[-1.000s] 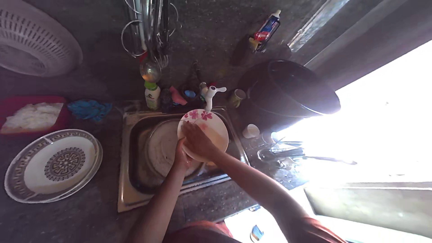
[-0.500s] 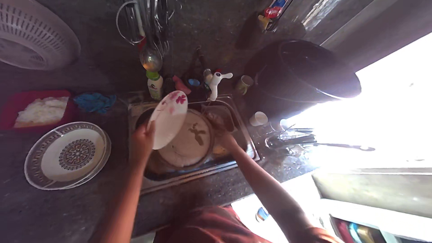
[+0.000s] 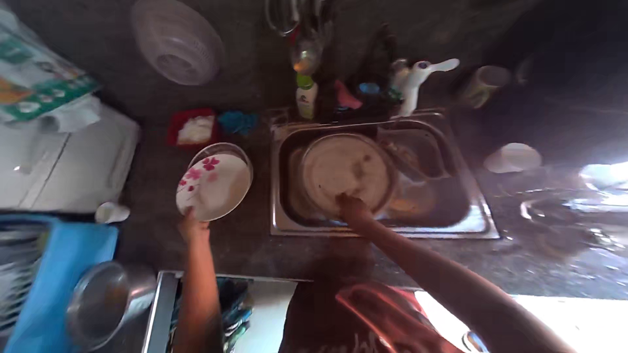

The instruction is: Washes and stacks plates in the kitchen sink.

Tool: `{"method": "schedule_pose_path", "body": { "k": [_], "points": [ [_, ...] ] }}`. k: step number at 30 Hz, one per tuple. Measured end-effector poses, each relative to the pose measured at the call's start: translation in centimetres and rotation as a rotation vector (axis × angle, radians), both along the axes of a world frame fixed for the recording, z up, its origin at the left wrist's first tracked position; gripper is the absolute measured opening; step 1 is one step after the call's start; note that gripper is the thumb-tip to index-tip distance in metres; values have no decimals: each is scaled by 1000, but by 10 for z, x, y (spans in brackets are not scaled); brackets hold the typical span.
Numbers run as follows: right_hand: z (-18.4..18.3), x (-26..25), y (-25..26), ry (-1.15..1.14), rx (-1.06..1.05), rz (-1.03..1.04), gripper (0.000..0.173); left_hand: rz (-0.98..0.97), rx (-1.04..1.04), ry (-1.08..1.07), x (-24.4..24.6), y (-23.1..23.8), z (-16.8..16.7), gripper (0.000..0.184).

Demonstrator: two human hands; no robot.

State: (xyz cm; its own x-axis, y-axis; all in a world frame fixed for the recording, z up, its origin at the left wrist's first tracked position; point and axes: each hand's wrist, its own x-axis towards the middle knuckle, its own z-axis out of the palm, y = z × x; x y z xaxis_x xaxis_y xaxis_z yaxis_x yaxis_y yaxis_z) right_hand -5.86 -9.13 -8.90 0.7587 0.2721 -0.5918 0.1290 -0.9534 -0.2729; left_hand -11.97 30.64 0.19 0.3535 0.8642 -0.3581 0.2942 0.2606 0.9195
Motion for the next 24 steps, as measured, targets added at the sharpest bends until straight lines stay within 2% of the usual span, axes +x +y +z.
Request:
{"method": "schedule_pose_path", "body": {
  "k": [3,5,7,9,11,13,15,18,21,24],
  "points": [
    [13,-2,2,23,-45,46,51,7,16,15,6,2,-9,39],
    [20,-5,-3,-10,-13,50,37,-51,148,175,12,4,-11,42],
    [23,-12,-11,-51,26,54,33,-182,210,365,14,11,-19,49],
    [29,-15,-19,-58,76,38,33,-349,194,464,16,16,-26,58],
    [28,-16,-28,-71,150,7,32,-382,268,437,14,11,-27,62],
    [25,-21,-36,-106,235,-60,31,-318,432,335,9,-5,-21,63],
    [28,-23,-42,-176,358,-164,30,-375,589,303,2,-37,-9,61],
    [52,-21,-48,-300,594,-337,27,-644,673,293,-9,-102,-16,55],
    [73,-8,-59,-422,897,-600,21,-874,566,308,-17,-162,-31,48],
    [83,14,-78,-398,1218,-975,19,-926,449,226,-17,-201,-35,43]
  ]
}}
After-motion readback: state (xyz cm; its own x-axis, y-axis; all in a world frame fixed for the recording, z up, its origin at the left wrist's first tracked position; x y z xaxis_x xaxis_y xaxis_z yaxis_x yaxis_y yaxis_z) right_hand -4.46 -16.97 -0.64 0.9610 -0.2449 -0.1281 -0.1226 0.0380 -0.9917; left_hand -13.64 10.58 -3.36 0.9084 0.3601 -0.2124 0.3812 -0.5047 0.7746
